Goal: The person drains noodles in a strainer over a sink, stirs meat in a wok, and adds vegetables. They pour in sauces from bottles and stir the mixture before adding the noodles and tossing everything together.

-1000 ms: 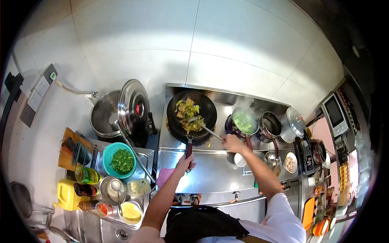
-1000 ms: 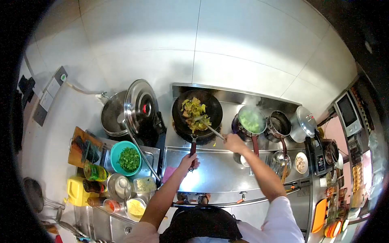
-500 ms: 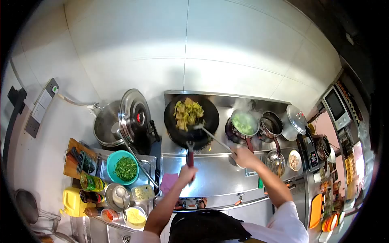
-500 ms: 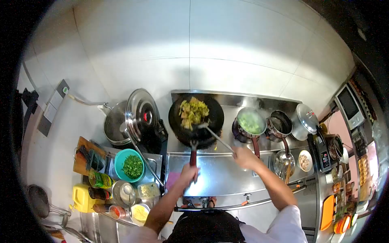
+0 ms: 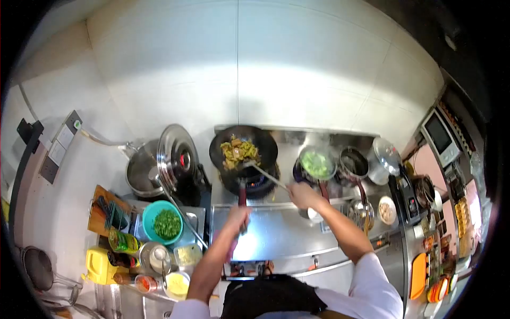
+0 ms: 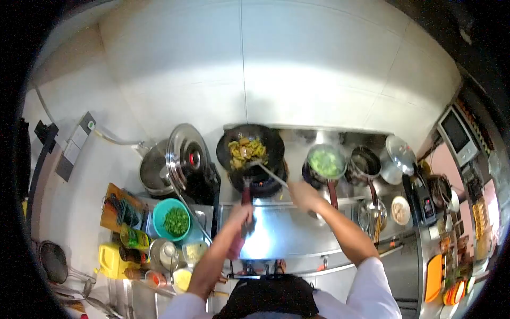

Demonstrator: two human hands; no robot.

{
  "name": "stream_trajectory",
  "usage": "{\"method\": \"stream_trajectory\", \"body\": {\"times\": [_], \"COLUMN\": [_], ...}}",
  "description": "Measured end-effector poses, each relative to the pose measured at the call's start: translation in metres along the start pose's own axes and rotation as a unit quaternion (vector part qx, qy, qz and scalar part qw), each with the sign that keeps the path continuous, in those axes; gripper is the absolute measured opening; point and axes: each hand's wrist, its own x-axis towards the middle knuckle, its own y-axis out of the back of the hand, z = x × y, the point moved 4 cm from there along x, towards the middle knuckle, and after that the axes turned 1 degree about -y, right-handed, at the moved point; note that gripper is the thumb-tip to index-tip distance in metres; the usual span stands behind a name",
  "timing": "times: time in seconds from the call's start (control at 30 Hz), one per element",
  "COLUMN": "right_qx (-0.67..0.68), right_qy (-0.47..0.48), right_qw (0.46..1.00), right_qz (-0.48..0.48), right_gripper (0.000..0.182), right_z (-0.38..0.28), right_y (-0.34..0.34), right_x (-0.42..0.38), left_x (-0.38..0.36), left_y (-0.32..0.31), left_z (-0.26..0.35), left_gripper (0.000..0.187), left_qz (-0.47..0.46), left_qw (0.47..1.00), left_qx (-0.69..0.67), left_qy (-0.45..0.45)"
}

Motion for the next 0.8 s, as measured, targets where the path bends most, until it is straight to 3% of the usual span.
{"method": "stream_trajectory", "body": {"times": [0.03, 0.07, 0.13, 0.17, 0.3, 0.4, 0.47, 0.53, 0.6, 0.63, 0.67, 0.73, 0.8], "right_qx": [-0.013, -0.013, -0.008, -0.02, 0.113, 0.106, 0.035, 0.047, 0.17, 0.296, 0.293, 0.466, 0.479], "right_qy": [0.001, 0.001, 0.037, 0.011, -0.015, -0.043, 0.007, 0.015, -0.07, -0.106, -0.107, -0.18, -0.192], "right_qw": [1.0, 1.0, 0.999, 0.998, 0.994, 0.993, 0.995, 0.997, 0.983, 0.949, 0.95, 0.864, 0.855], "right_qz": [0.005, 0.004, -0.024, -0.06, -0.001, 0.043, 0.097, 0.054, 0.025, -0.023, -0.027, -0.06, -0.059], "right_gripper": [0.024, 0.024, 0.026, 0.029, 0.029, 0.028, 0.028, 0.03, 0.029, 0.031, 0.031, 0.032, 0.033], "right_z": [0.001, 0.004, 0.01, 0.001, 0.01, 0.024, 0.039, 0.056, 0.056, 0.055, 0.057, 0.064, 0.058], "right_y": [0.008, 0.01, 0.014, 0.011, 0.004, -0.004, -0.025, -0.047, -0.029, -0.015, -0.006, 0.001, 0.006], "right_x": [-0.004, -0.012, -0.023, -0.015, 0.002, 0.012, 0.042, 0.07, 0.065, 0.056, 0.043, 0.016, -0.015], "left_x": [-0.031, -0.017, -0.045, -0.039, 0.021, 0.024, 0.036, 0.05, 0.046, 0.048, 0.051, 0.056, 0.057], "left_y": [-0.006, 0.004, -0.002, -0.003, -0.008, -0.004, -0.002, 0.007, 0.009, 0.011, 0.014, 0.018, 0.018], "left_z": [0.009, -0.036, -0.028, -0.026, -0.014, -0.033, -0.043, -0.054, -0.049, -0.048, -0.053, -0.06, -0.062], "left_gripper": [0.021, 0.021, 0.021, 0.02, 0.022, 0.02, 0.024, 0.018, 0.016, 0.016, 0.016, 0.017, 0.02], "left_qz": [0.046, 0.019, 0.047, 0.02, 0.009, -0.009, 0.003, 0.027, 0.033, 0.034, 0.036, 0.039, 0.029], "left_qw": [0.987, 0.992, 0.989, 0.992, 0.997, 0.998, 0.996, 0.994, 0.996, 0.996, 0.996, 0.995, 0.993], "left_qx": [0.127, 0.083, 0.131, 0.113, 0.045, 0.056, 0.065, 0.078, 0.072, 0.069, 0.06, 0.047, 0.067], "left_qy": [-0.087, -0.093, -0.057, -0.055, -0.063, -0.039, -0.057, -0.073, -0.048, -0.049, -0.063, -0.076, -0.093]}}
